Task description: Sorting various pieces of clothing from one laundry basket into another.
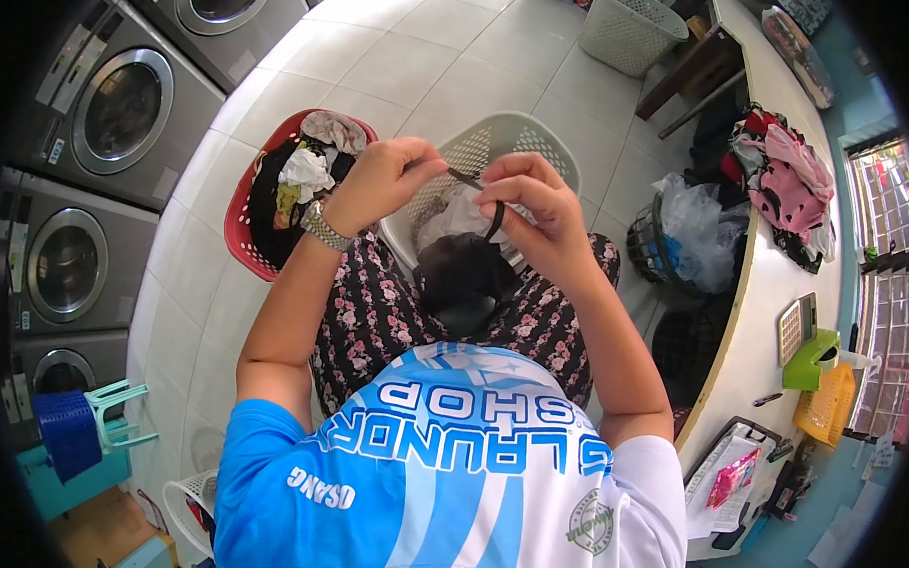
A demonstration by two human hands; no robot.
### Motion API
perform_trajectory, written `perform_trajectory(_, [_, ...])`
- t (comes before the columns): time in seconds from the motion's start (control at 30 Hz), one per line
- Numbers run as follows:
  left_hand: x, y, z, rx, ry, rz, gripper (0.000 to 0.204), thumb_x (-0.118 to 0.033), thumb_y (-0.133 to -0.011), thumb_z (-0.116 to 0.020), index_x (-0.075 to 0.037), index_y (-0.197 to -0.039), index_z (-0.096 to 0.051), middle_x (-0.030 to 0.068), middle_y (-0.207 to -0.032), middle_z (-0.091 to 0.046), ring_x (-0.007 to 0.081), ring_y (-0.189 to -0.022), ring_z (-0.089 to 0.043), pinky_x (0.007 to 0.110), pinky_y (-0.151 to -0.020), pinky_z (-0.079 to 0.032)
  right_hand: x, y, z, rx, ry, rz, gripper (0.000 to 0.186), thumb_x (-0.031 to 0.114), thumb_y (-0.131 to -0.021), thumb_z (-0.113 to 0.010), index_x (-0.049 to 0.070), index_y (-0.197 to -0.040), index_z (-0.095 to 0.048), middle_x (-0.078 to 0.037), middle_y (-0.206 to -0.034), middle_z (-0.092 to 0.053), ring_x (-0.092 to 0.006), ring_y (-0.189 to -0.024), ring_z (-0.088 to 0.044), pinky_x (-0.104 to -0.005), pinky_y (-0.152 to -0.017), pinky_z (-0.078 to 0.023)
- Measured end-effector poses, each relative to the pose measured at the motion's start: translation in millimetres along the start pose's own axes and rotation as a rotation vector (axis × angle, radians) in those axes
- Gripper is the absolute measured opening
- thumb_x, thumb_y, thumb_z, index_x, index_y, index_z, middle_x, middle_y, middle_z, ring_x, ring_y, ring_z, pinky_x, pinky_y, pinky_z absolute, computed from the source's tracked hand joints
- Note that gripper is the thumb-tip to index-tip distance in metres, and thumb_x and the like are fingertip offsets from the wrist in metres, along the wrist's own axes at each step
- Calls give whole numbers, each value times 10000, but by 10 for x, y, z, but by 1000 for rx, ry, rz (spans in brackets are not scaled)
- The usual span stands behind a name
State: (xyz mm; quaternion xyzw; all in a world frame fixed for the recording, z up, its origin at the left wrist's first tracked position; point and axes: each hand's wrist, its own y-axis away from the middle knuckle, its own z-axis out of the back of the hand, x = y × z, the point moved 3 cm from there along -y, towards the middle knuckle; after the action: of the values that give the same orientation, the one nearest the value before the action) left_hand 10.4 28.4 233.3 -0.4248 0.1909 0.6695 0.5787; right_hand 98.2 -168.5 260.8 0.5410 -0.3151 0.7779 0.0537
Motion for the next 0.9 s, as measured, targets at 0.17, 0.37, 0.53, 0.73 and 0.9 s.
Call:
perform_trajectory(0.17, [-56,138,-174,293,564,150,200,-195,-853,-710,-10,-913,-664,70,-727,-618,150,-628,-537,294,-609,-437,-70,0,-25,-142,-82,-317,154,-105,-844,-545,-42,-966,-616,-59,-906,-632,-92,-868,-608,-224,-763,-497])
perform_trajectory(0.37, [-279,241,-395,96,164,-123,189,-216,-896,-680,-28,-917,-677,69,-804,-644,135,-710,-575,286,-643,-455,-78,-79,-103,-190,-172,-240,144,-61,-858,-592,-24,-996,-611,-42,-925,-639,-90,-874,-615,-220,-785,-499])
perform_trajectory(0.53, [-233,189,-381,24,475,-1,205,-205,-941,-633,-1,-945,-660,-6,-838,-631,65,-704,-544,242,-625,-446,-233,112,-115,-52,-298,-437,151,51,-863,-703,5,-989,-633,13,-891,-615,-57,-828,-577,-197,-734,-464])
perform_trajectory(0.73, [-292,211,-396,254,873,235,168,-200,-961,-598,-45,-1007,-643,-56,-833,-598,-13,-639,-447,159,-531,-328,-251,192,86,121,-285,-486,85,85,-893,-680,16,-891,-630,51,-826,-568,-25,-775,-499,-202,-701,-424])
perform_trajectory(0.9, [-320,284,-369,415,1037,272,163,-205,-950,-610,-46,-929,-638,-75,-762,-544,-13,-622,-411,168,-515,-301,-114,144,98,134,-498,-504,104,104,-910,-660,27,-863,-608,47,-790,-551,-28,-756,-474,-193,-685,-396])
